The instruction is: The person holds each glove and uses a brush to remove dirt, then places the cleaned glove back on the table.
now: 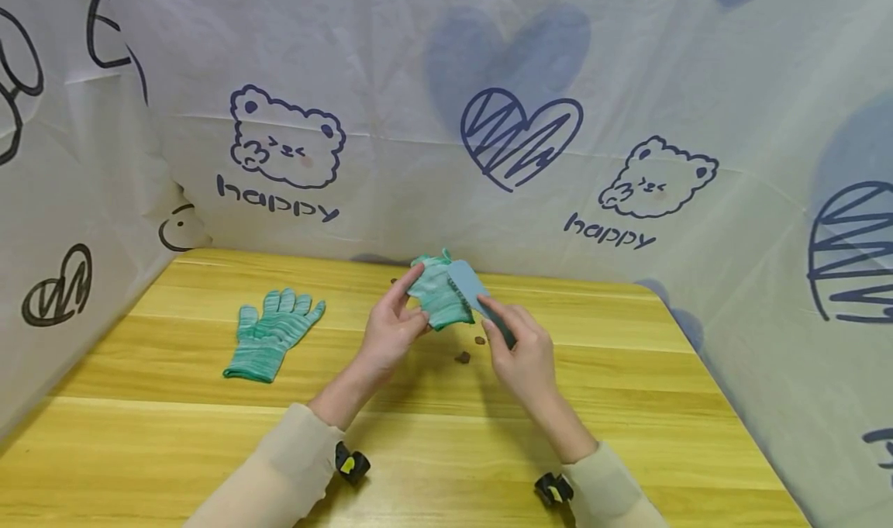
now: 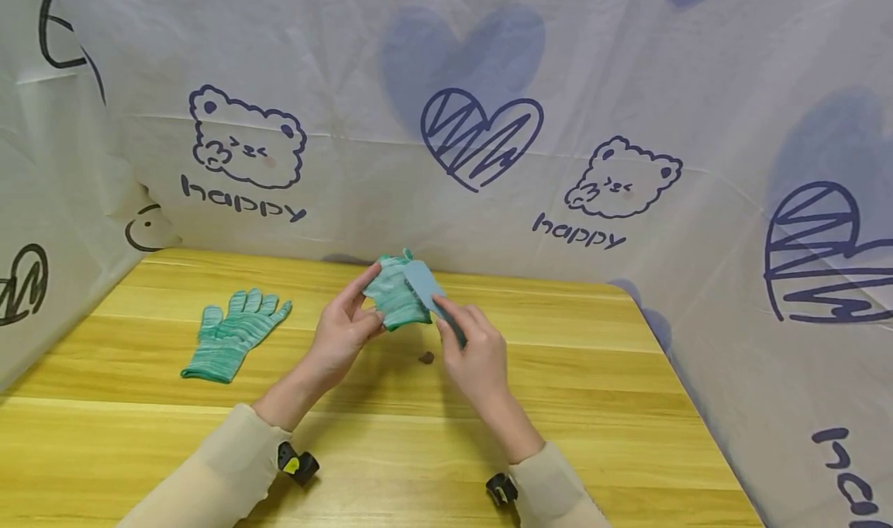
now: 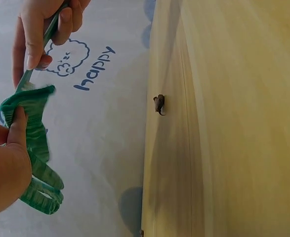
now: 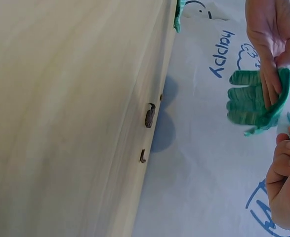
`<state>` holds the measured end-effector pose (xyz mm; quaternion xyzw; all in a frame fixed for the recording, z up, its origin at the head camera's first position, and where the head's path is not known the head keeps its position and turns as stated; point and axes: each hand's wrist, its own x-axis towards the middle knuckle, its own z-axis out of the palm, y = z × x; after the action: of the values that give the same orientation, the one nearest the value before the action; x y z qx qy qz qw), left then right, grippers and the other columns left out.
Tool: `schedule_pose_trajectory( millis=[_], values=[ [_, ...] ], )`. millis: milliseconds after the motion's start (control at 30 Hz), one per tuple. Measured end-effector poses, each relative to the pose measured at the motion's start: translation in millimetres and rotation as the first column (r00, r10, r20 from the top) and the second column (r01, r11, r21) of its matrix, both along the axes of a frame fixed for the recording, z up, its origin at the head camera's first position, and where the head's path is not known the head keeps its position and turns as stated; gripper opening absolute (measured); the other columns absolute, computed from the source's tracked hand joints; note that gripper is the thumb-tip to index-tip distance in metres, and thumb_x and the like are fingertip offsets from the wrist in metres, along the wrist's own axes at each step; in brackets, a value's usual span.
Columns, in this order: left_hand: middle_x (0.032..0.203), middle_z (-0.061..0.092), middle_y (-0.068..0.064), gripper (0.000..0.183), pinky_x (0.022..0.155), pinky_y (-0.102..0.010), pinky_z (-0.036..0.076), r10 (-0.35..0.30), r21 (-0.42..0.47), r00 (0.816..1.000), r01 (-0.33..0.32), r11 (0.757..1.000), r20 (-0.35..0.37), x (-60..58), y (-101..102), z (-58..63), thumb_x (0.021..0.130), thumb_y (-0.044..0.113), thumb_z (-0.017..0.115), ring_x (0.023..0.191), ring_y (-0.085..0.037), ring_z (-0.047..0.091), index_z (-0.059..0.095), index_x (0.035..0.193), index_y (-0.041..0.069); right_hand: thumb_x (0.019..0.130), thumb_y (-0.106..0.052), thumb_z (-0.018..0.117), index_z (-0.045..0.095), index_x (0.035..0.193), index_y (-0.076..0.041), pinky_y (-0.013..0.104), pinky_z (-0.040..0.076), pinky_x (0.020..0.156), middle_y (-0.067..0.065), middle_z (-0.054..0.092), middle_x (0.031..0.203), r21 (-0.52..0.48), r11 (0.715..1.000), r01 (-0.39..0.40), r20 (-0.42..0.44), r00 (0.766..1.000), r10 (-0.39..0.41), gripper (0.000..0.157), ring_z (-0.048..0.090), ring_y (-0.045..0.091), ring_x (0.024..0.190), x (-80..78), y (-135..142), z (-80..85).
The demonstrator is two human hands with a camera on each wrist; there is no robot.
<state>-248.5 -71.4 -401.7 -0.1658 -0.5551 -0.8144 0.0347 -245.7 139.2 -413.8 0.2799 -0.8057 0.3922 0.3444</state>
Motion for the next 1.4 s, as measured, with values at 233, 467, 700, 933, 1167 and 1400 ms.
schedule_pose_trajectory(
  millis=[233, 467, 700, 933, 1167, 1400],
  values=[
    [0.172, 0.018, -0.011, 0.08, 0.056, -0.012, 0.038, 0.013, -0.022, 1.0, -0.013, 1.0, -0.025, -0.6, -2.1, -0.5, 0.09, -0.023, 0.044, 0.058, -0.001, 0.039, 0.026, 0.164, 0.002, 0.095, -0.004, 0.073, 0.073, 0.13, -0.009, 0.024, 0.044, 0.056, 0.012, 0.07, 0.096, -0.008, 1.0, 0.025, 0.042, 0.999, -0.025, 0.036, 0.056, 0.016, 0.07, -0.5, 2.4, 1.0],
    [0.171, 0.018, -0.015, 0.079, 0.059, -0.013, 0.04, -0.014, -0.036, 0.997, 0.012, 0.999, -0.071, -1.3, -4.4, -1.1, 0.089, -0.024, 0.042, 0.058, -0.002, 0.04, 0.026, 0.163, -0.001, 0.096, -0.001, 0.071, 0.072, 0.133, -0.009, 0.024, 0.042, 0.055, 0.012, 0.068, 0.097, -0.056, 0.998, 0.039, 0.104, 0.994, -0.033, 0.038, 0.051, 0.015, 0.068, 0.7, 2.6, 2.9],
    [0.172, 0.015, -0.017, 0.083, 0.063, -0.013, 0.042, -0.063, -0.075, 0.994, 0.056, 0.996, -0.089, -0.9, -4.6, -2.7, 0.089, -0.025, 0.041, 0.062, -0.003, 0.045, 0.017, 0.165, -0.001, 0.096, -0.003, 0.071, 0.071, 0.133, -0.009, 0.022, 0.042, 0.056, 0.012, 0.067, 0.096, -0.043, 0.999, -0.022, 0.057, 0.998, 0.024, 0.038, 0.051, 0.015, 0.07, 1.6, 0.6, 4.7],
    [0.172, 0.012, -0.019, 0.085, 0.078, -0.015, 0.052, -0.099, -0.094, 0.994, 0.094, 0.991, -0.05, 0.0, -5.8, -4.9, 0.091, -0.025, 0.039, 0.104, -0.009, 0.066, 0.01, 0.166, 0.002, 0.097, -0.002, 0.07, 0.071, 0.133, -0.006, 0.028, 0.053, 0.061, 0.011, 0.069, 0.101, 0.013, 0.993, -0.114, 0.035, 0.993, 0.113, 0.036, 0.063, 0.017, 0.079, 4.2, -4.4, 2.6],
    [0.172, 0.014, -0.019, 0.085, 0.084, -0.017, 0.055, -0.102, -0.114, 0.994, 0.097, 0.989, -0.035, 1.0, -5.3, -4.0, 0.091, -0.023, 0.04, 0.109, -0.011, 0.066, 0.012, 0.167, 0.004, 0.096, -0.004, 0.071, 0.071, 0.134, -0.009, 0.028, 0.049, 0.06, 0.009, 0.068, 0.101, 0.096, 0.989, -0.11, 0.025, 0.994, 0.109, 0.038, 0.057, 0.014, 0.077, 6.0, -6.7, 1.0],
    [0.172, 0.011, -0.019, 0.085, 0.088, -0.019, 0.055, -0.11, -0.126, 0.994, 0.106, 0.986, -0.027, 1.2, -5.0, -4.9, 0.092, -0.023, 0.041, 0.122, -0.027, 0.062, 0.011, 0.167, 0.004, 0.096, -0.003, 0.072, 0.071, 0.132, -0.009, 0.027, 0.047, 0.057, 0.009, 0.069, 0.099, 0.117, 0.991, -0.071, 0.015, 0.997, 0.069, 0.037, 0.055, 0.013, 0.072, 6.0, -6.3, -0.2]
  ],
)
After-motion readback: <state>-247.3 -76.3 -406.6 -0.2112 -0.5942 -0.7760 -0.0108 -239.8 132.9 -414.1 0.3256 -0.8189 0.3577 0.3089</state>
